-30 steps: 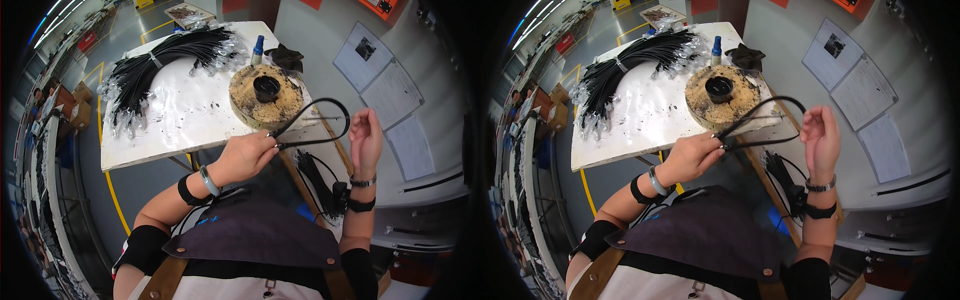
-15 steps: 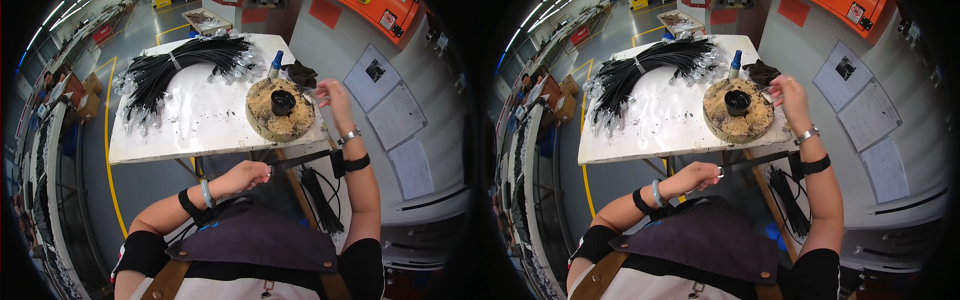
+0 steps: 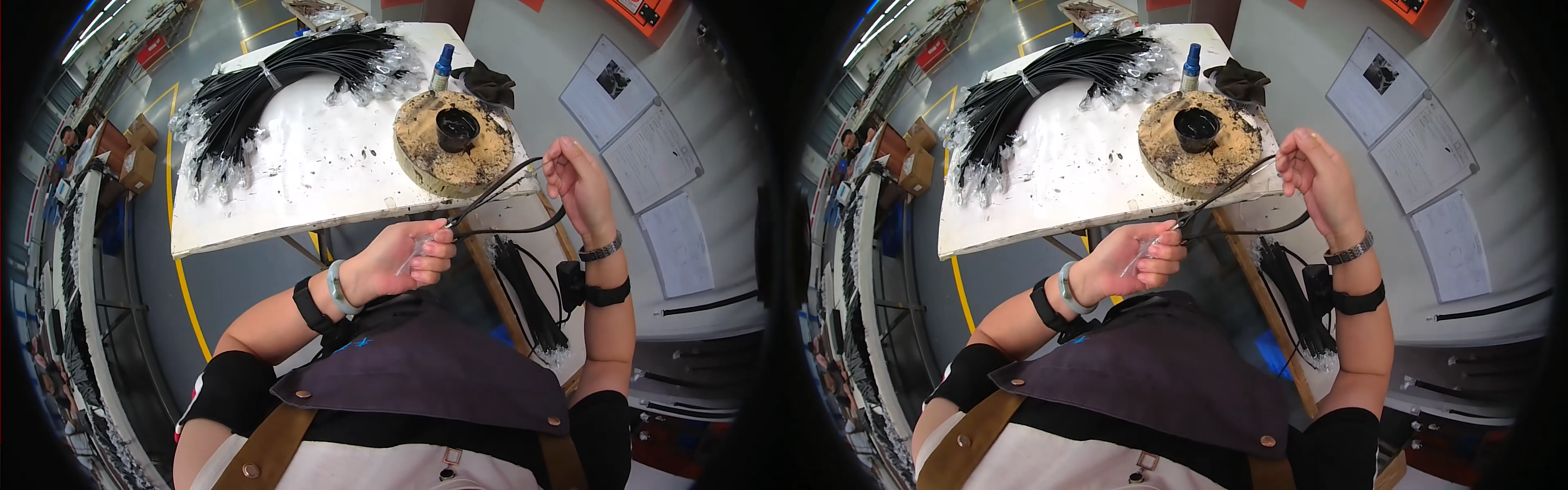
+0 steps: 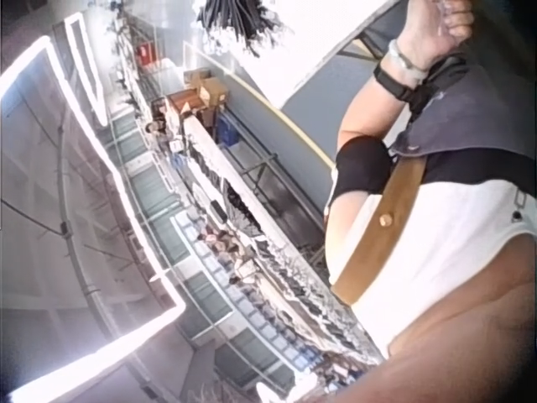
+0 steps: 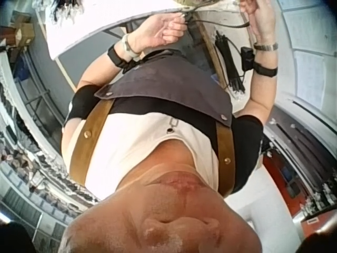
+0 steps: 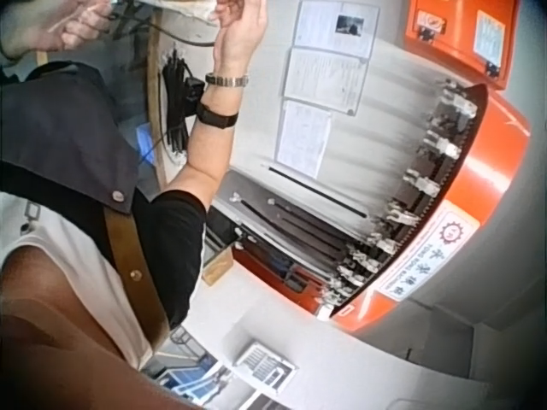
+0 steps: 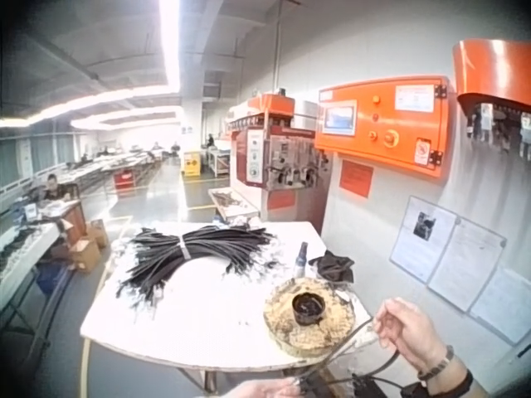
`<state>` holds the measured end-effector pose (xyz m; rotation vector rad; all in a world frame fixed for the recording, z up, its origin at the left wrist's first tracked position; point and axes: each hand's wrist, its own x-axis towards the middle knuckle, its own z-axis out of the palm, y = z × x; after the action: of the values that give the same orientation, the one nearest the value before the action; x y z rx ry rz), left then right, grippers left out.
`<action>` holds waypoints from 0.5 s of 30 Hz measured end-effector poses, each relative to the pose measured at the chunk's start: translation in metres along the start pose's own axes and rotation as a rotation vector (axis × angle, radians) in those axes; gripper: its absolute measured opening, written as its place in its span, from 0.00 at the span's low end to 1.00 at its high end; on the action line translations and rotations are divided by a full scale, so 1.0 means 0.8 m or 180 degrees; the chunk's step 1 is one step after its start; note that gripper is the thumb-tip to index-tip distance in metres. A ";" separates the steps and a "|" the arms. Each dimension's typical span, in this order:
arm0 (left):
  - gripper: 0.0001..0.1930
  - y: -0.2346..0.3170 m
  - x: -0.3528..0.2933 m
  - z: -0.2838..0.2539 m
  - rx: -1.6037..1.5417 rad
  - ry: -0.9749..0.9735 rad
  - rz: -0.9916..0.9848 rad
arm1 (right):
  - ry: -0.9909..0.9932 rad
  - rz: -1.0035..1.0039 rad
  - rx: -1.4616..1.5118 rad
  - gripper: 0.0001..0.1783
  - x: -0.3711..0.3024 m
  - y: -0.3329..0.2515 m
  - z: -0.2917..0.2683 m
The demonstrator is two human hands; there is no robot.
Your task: Applying adhesive to the ends of leather or synthetic straps and hanging them on a motorized rack.
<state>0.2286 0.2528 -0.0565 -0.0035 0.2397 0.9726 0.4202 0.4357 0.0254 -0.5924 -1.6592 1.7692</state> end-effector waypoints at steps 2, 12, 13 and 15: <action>0.15 -0.001 0.001 0.000 -0.0016 -0.0035 -0.0028 | -0.0007 -0.0007 -0.0036 0.17 -0.001 0.002 0.002; 0.16 -0.002 0.001 -0.004 -0.0046 -0.0090 -0.0070 | -0.0128 0.0034 -0.0201 0.17 0.001 0.008 0.006; 0.16 -0.002 0.001 -0.005 -0.0003 -0.0080 -0.0066 | -0.0134 0.0033 -0.0201 0.17 0.001 0.009 0.007; 0.16 -0.002 0.001 -0.005 -0.0015 -0.0087 -0.0063 | -0.0136 0.0051 -0.0268 0.17 0.001 0.009 0.009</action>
<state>0.2296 0.2520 -0.0609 0.0029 0.2119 0.9528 0.4137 0.4314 0.0189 -0.6109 -1.7700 1.7412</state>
